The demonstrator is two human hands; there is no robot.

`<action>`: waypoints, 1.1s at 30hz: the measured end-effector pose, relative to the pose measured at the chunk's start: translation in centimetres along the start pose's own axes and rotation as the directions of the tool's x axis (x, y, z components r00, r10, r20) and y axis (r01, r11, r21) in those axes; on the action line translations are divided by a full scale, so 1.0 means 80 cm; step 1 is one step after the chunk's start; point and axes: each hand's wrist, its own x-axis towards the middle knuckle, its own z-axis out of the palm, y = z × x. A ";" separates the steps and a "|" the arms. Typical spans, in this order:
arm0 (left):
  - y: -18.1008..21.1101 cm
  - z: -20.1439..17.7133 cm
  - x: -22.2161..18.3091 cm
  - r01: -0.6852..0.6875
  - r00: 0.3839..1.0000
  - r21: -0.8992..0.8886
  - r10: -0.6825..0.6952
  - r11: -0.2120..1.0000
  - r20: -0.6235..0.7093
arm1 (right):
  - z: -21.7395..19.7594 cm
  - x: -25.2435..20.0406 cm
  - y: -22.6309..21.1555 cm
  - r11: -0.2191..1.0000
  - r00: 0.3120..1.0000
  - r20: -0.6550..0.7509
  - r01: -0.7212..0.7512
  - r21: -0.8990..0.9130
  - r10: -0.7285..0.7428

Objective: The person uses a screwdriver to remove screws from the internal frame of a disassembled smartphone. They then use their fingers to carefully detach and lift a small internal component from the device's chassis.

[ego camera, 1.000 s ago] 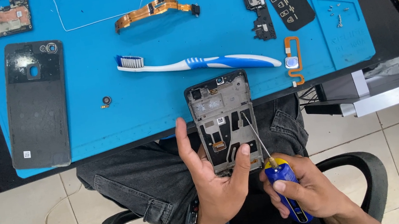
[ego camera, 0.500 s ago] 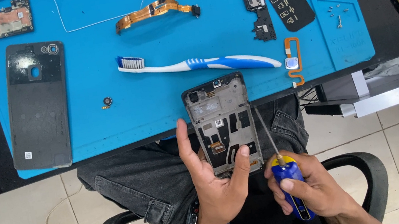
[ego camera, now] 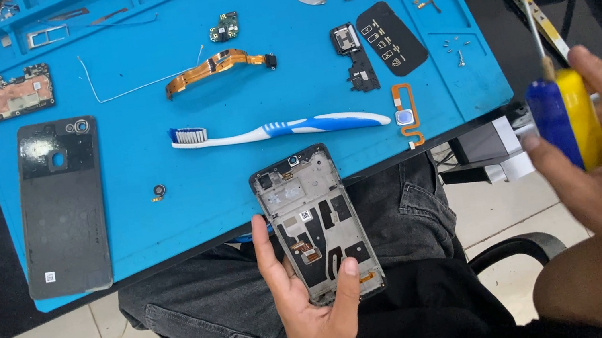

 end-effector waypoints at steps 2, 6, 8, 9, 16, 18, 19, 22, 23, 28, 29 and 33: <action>0.004 -0.003 -0.003 0.005 1.000 -0.005 -0.005 1.000 0.025 | 0.003 0.020 0.008 1.000 1.000 -0.027 0.010 0.021 -0.009; 0.014 -0.007 -0.008 0.061 0.993 -0.138 -0.047 0.989 0.108 | 0.017 0.054 0.021 0.972 0.999 -0.053 0.000 -0.234 -0.013; 0.017 -0.012 -0.011 0.096 0.987 -0.204 -0.068 0.974 0.143 | 0.027 0.068 0.024 0.961 0.996 -0.072 0.024 -0.274 -0.045; 0.019 -0.015 -0.014 0.137 0.979 -0.265 -0.091 0.954 0.180 | 0.033 0.075 0.026 0.949 0.993 -0.087 0.043 -0.313 -0.074; 0.012 -0.028 -0.013 0.125 0.973 -0.335 -0.049 0.934 0.225 | 0.061 0.118 0.026 0.923 0.988 -0.103 0.065 -0.380 -0.111; 0.006 -0.031 -0.014 0.105 0.986 -0.279 -0.063 0.955 0.153 | 0.063 0.123 0.030 0.944 0.981 -0.131 0.097 -0.314 -0.144; 0.007 -0.035 -0.013 0.097 0.988 -0.281 -0.057 0.955 0.145 | 0.061 0.124 0.024 0.944 0.979 -0.131 0.106 -0.311 -0.153; 0.011 -0.048 -0.012 0.022 0.995 -0.227 0.001 0.974 0.104 | 0.059 0.124 0.016 0.996 0.995 -0.093 0.023 -0.082 -0.030; 0.011 -0.052 -0.012 0.020 0.996 -0.229 0.000 0.973 0.087 | 0.061 0.123 0.022 0.996 0.994 -0.101 0.035 -0.078 -0.042; 0.013 -0.067 -0.014 0.030 1.000 -0.186 -0.029 0.982 0.010 | 0.063 0.131 0.045 0.988 0.983 -0.135 0.109 -0.111 -0.124; 0.014 -0.069 -0.014 0.034 0.999 -0.183 -0.038 0.982 -0.019 | 0.061 0.136 0.046 0.981 0.970 -0.152 0.182 -0.071 -0.191; 0.011 -0.078 -0.017 -0.005 0.995 -0.180 -0.013 0.984 -0.097 | 0.043 0.162 0.020 0.952 0.941 -0.148 0.305 -0.022 -0.305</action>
